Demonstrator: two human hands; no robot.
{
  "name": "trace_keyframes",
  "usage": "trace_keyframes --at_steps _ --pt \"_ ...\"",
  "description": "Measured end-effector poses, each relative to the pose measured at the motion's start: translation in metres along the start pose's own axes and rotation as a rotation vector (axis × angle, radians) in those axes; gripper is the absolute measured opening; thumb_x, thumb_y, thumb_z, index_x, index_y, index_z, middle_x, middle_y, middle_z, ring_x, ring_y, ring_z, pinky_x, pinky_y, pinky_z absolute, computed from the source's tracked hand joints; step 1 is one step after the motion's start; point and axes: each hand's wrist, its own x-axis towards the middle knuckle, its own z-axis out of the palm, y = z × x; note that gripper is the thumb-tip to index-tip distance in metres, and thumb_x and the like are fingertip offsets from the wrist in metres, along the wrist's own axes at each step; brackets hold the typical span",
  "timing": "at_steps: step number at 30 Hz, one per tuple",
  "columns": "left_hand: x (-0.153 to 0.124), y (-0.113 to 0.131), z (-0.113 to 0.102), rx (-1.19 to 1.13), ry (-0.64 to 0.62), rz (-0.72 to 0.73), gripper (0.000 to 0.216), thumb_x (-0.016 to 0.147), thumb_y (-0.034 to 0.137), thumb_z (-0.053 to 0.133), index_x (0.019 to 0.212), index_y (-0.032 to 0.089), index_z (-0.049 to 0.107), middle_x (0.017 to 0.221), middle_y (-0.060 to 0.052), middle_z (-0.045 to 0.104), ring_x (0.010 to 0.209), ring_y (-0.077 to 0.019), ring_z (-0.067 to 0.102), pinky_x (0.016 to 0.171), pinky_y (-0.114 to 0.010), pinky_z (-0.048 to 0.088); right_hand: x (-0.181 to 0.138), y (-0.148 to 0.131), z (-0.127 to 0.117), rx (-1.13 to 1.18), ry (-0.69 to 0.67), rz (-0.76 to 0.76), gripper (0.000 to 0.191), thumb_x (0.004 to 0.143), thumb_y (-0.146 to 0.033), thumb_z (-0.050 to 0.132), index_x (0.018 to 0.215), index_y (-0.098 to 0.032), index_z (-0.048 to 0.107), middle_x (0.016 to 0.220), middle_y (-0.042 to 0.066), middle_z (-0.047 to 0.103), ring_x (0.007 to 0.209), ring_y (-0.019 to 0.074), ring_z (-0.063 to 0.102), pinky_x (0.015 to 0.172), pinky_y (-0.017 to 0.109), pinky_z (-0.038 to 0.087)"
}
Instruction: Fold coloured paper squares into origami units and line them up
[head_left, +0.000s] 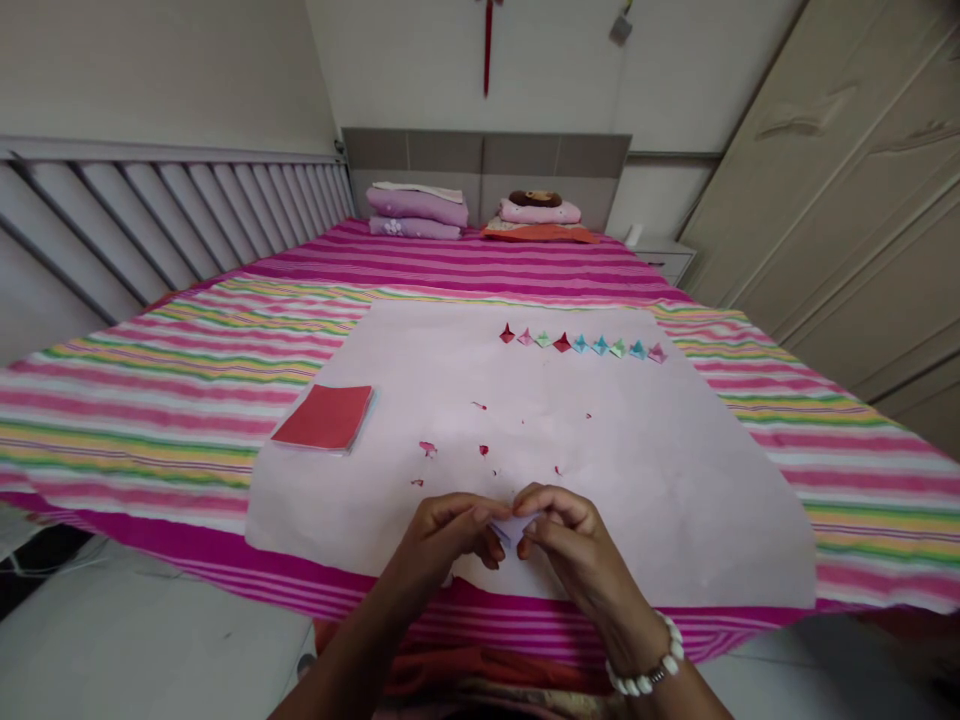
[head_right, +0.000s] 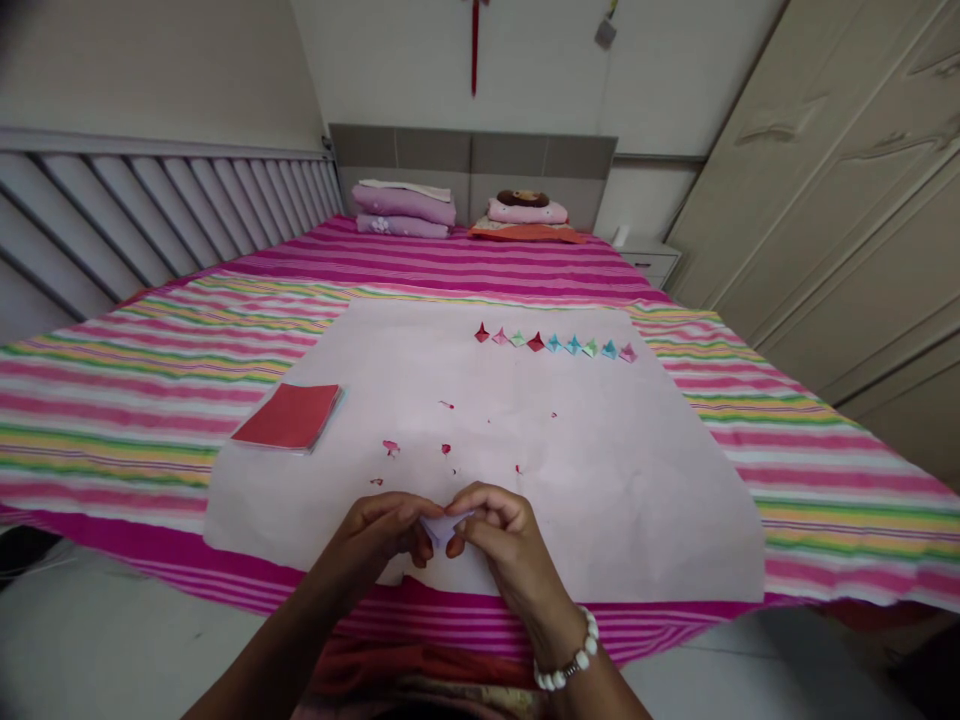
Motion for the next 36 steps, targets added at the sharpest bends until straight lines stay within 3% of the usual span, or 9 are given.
trace_keyframes --at_steps 4,7,10,15,17,25,31,36 --pt "0.003 -0.001 0.004 0.113 0.120 0.019 0.018 0.066 0.030 0.076 0.066 0.015 0.067 0.051 0.001 0.061 0.049 -0.0106 0.055 0.050 -0.022 0.044 -0.002 -0.002 -0.001 -0.065 -0.084 -0.033 0.012 0.073 -0.025 0.071 0.084 -0.020 0.071 0.081 0.003 0.065 0.065 0.0152 0.062 0.062 0.028 0.049" --pt "0.003 -0.003 0.007 0.161 0.162 0.077 0.021 0.066 0.025 0.076 0.083 0.017 0.068 0.059 0.002 0.064 0.054 -0.0103 0.057 0.055 -0.022 0.044 -0.001 -0.002 0.000 -0.104 -0.025 0.000 0.024 0.070 -0.028 0.076 0.092 -0.021 0.068 0.066 -0.001 0.063 0.058 0.0138 0.060 0.059 0.026 0.048" --pt "0.004 -0.005 0.007 0.155 0.194 0.097 0.035 0.066 0.025 0.077 0.098 0.018 0.064 0.066 0.002 0.067 0.060 -0.0111 0.058 0.059 -0.023 0.045 0.001 -0.003 0.002 -0.185 0.025 -0.004 0.019 0.067 -0.028 0.079 0.080 -0.019 0.069 0.058 -0.003 0.060 0.052 0.0114 0.055 0.052 0.023 0.043" --pt "0.005 -0.003 0.006 0.141 0.131 0.029 0.015 0.066 0.028 0.075 0.070 0.016 0.069 0.063 0.000 0.066 0.063 -0.0133 0.057 0.063 -0.025 0.045 0.001 -0.004 0.002 -0.248 0.017 -0.082 0.015 0.072 -0.028 0.075 0.065 -0.018 0.066 0.061 -0.002 0.058 0.055 0.0110 0.049 0.053 0.023 0.037" --pt "0.005 -0.001 0.005 0.203 0.139 0.047 0.017 0.072 0.030 0.069 0.063 0.016 0.068 0.059 0.000 0.063 0.062 -0.0128 0.055 0.063 -0.025 0.043 0.000 -0.004 0.001 -0.274 0.024 -0.089 0.017 0.073 -0.028 0.074 0.064 -0.018 0.065 0.059 -0.002 0.057 0.056 0.0115 0.049 0.054 0.024 0.037" --pt "0.007 -0.001 0.008 0.263 0.278 0.143 0.026 0.079 0.034 0.059 0.061 0.016 0.065 0.055 0.001 0.059 0.059 -0.0120 0.051 0.060 -0.024 0.041 -0.002 -0.001 0.001 -0.323 0.079 -0.095 0.017 0.081 -0.030 0.065 0.069 -0.019 0.069 0.058 -0.002 0.057 0.059 0.0126 0.051 0.060 0.026 0.038" --pt "0.008 -0.008 0.007 0.140 0.140 0.022 0.017 0.071 0.031 0.069 0.074 0.015 0.067 0.055 0.001 0.064 0.054 -0.0117 0.055 0.054 -0.023 0.042 0.001 0.000 -0.003 -0.298 0.168 -0.143 0.008 0.075 -0.027 0.071 0.071 -0.020 0.073 0.060 -0.001 0.063 0.056 0.0119 0.052 0.057 0.025 0.040" --pt "0.010 -0.011 0.006 0.147 0.171 0.071 0.017 0.077 0.030 0.063 0.068 0.016 0.063 0.054 0.001 0.064 0.053 -0.0102 0.055 0.054 -0.021 0.043 -0.001 0.002 -0.003 -0.281 0.118 -0.171 0.010 0.076 -0.028 0.071 0.070 -0.020 0.071 0.067 0.000 0.063 0.056 0.0118 0.052 0.055 0.026 0.040"
